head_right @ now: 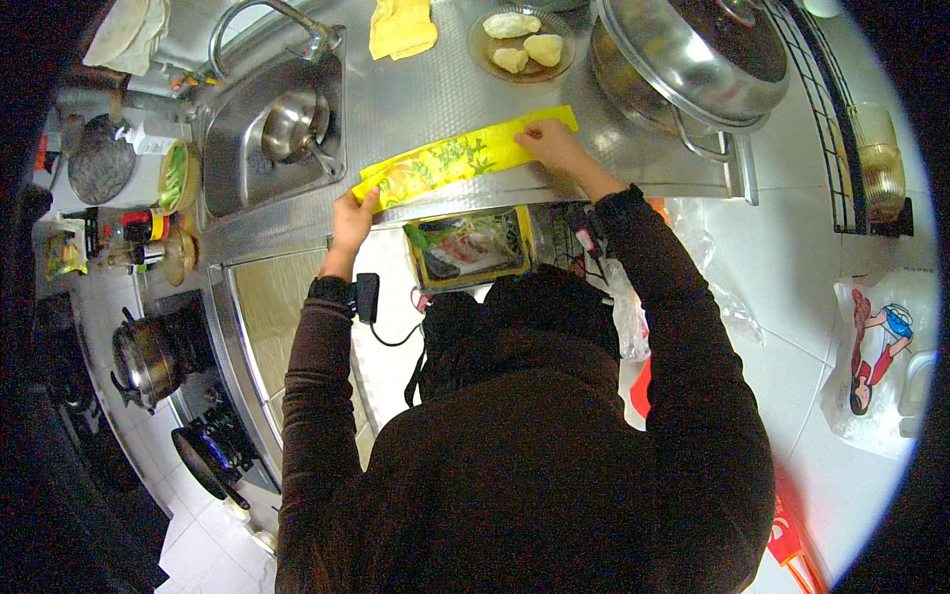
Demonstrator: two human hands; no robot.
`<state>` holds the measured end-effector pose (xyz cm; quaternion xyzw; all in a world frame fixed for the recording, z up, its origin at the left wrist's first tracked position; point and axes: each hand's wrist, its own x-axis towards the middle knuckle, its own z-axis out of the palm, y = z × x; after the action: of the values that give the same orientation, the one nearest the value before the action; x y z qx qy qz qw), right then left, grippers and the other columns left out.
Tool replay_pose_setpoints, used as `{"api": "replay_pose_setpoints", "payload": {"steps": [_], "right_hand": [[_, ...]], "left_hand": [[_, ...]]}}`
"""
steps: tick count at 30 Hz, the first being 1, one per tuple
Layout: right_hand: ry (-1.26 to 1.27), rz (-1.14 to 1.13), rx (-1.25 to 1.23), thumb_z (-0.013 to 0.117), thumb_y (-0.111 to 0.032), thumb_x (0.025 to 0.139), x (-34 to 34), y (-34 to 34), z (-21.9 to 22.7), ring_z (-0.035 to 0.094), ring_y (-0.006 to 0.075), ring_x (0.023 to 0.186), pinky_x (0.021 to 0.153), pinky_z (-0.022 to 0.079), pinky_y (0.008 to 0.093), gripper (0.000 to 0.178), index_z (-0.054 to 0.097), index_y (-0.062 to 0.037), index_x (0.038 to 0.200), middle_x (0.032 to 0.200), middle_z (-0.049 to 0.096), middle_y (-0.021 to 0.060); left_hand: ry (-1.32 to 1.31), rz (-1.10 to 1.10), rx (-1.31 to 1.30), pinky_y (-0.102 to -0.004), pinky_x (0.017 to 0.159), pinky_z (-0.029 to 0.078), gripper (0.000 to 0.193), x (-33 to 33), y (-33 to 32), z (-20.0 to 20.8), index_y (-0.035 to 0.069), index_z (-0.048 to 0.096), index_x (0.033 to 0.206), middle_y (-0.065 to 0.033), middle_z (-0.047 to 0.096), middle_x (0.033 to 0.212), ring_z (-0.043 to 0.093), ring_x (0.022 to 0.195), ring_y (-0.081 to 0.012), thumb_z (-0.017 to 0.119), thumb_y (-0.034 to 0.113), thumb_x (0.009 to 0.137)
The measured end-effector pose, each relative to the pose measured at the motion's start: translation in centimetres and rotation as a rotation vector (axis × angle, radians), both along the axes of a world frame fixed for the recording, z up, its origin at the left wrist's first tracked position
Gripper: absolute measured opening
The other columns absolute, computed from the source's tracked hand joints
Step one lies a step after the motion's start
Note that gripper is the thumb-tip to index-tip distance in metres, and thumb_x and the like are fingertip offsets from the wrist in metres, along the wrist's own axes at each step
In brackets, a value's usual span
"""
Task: The person folds a yellow paper wrapper around a rectangular food container, then moves to the stove and stirs noodles boiling in a pan with chopsticks. The person returns to the counter and wraps the container again with clear plastic film.
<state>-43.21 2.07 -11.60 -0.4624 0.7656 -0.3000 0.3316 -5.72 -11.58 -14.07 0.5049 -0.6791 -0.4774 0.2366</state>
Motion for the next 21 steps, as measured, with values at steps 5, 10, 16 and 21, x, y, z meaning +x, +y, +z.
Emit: {"api": "replay_pose_setpoints", "payload": {"steps": [5,10,16,21], "right_hand": [[0.168,0.081,0.058,0.071,-0.031,0.084,-0.5,-1.3,-1.1,0.065,0.0267,0.070,0.065,0.050,0.0382,0.033,0.068,0.0022,0.086,0.078,0.068,0.0163],[0.193,0.177,0.062,0.073,-0.030,0.082,-1.1,-0.5,-0.4,0.066,0.0271,0.071,0.066,0.051,0.0373,0.032,0.069,0.0018,0.085,0.077,0.068,0.0165],[0.257,0.200,0.100,0.071,-0.029,0.082,-1.0,0.0,0.5,0.067,0.0290,0.075,0.070,0.052,0.0392,0.029,0.069,-0.0011,0.089,0.081,0.069,0.0151],[0.226,0.313,0.069,0.070,-0.027,0.083,-2.5,0.7,2.2,0.067,0.0316,0.081,0.076,0.053,0.0410,0.026,0.070,-0.0033,0.093,0.087,0.070,0.0154]], "left_hand": [[-0.425,0.095,-0.266,-0.0503,0.075,0.052,0.038,-1.9,0.3,0.1,-0.005,0.062,0.100,-0.0289,0.067,0.089,0.066,0.086,-0.0466,0.064,0.032,0.091],[-0.691,0.130,-0.319,-0.0541,0.076,0.051,0.033,-3.7,1.3,1.0,0.001,0.057,0.103,-0.0275,0.068,0.083,0.066,0.083,-0.0458,0.053,0.033,0.097],[-0.706,0.158,-0.317,-0.0564,0.070,0.050,0.031,-4.7,1.4,1.6,0.004,0.057,0.106,-0.0275,0.067,0.081,0.066,0.078,-0.0462,0.047,0.033,0.099],[-0.738,0.209,-0.326,-0.0540,0.070,0.051,0.028,-5.3,1.6,1.9,0.007,0.058,0.105,-0.0214,0.068,0.090,0.066,0.081,-0.0435,0.048,0.032,0.099]]}}
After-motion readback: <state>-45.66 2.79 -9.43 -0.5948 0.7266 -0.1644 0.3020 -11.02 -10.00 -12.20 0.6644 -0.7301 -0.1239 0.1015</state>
